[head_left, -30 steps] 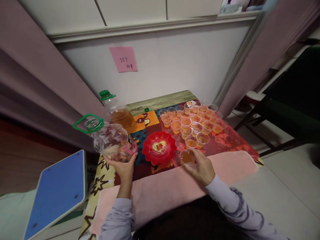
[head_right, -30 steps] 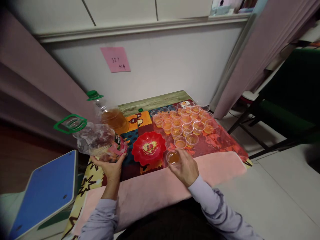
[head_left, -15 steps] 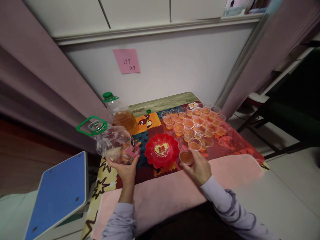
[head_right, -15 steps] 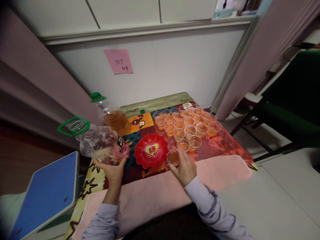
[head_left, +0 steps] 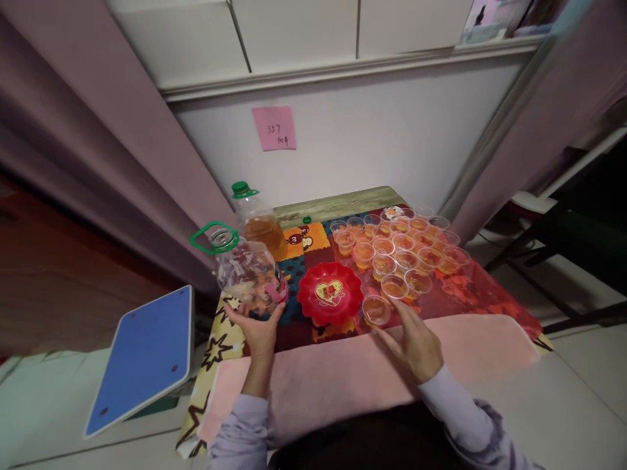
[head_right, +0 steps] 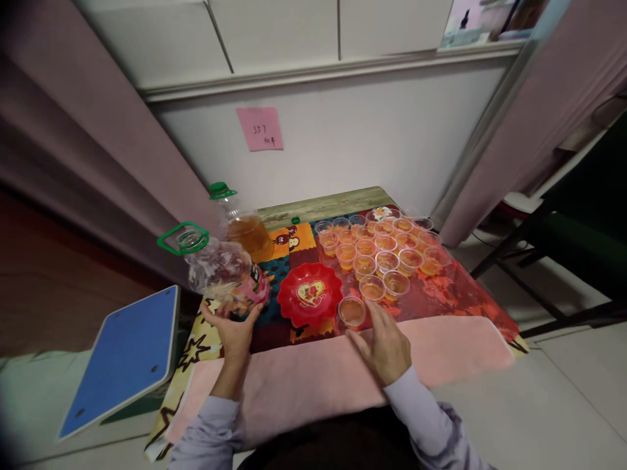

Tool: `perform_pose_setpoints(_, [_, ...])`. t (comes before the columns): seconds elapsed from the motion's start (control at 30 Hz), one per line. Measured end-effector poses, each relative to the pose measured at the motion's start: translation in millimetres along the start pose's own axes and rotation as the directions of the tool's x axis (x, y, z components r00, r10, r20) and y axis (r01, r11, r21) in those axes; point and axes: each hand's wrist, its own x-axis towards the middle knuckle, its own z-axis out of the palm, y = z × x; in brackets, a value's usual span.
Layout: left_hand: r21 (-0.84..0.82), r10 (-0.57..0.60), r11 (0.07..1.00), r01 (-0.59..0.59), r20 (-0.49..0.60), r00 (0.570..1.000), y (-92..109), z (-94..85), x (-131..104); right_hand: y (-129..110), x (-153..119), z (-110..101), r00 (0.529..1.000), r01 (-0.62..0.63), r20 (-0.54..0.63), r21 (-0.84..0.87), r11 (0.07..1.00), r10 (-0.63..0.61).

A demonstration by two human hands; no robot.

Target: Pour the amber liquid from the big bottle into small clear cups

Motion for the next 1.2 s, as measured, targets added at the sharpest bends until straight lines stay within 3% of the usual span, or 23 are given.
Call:
perform_pose_setpoints(0.23, [-0.095,-0.266,0.96,0.264,-0.006,0.964,0,-41.7,-37,-4,-6,-26,0.997,-0.07,0.029,0.077,0.995,0.068])
perform_pose_setpoints(0.37, [-0.149,-0.284,0.947,0.284,0.022,0.959,18,-51.4,-62,-14,-3,-35,0.997,-0.079,0.007,0.12,0.99,0.078])
perform_pose_setpoints(0.47, [-0.006,-0.089,0.996,0.09,0.084,0.993,51,-50.4,-73,-24,4,-42,0.999,-0.04,0.003,0.186,0.982,0.04])
perform_pose_setpoints(0.53, [0.101,0.164,0.978,-0.182,0.159,0.973,81,-46.0,-74,-32,13,-47,1.0,0.012,0.0,0.232,0.973,-0.012])
perform_pose_setpoints(0.6, [0.105,0.382,0.905,-0.413,0.229,0.895,114,-38.9,-72,-41,24,-51,0.998,0.066,0.0,0.254,0.965,-0.068])
perform_pose_setpoints(0.7, [0.057,0.585,0.779,-0.624,0.291,0.757,161,-26.4,-67,-57,45,-59,0.99,0.132,0.016,0.26,0.956,-0.141])
perform_pose_setpoints(0.77, [0.014,0.639,0.733,-0.68,0.327,0.696,185,-19.4,-64,-70,59,-67,0.985,0.151,0.041,0.261,0.953,-0.168])
perform_pose_setpoints(0.9, [0.018,0.672,0.671,-0.741,0.406,0.619,220,-11.1,-65,-92,78,-83,0.977,0.202,0.02,0.203,0.958,-0.21])
perform_pose_setpoints(1.03, [0.074,0.69,0.616,-0.784,0.429,0.583,239,-7.2,-74,-107,83,-92,0.946,0.308,-0.139,0.092,0.947,-0.294])
perform_pose_setpoints(1.2, [0.178,0.72,0.525,-0.832,0.429,0.546,247,-2.7,-85,-113,84,-89,0.851,0.392,-0.34,-0.097,0.915,-0.4])
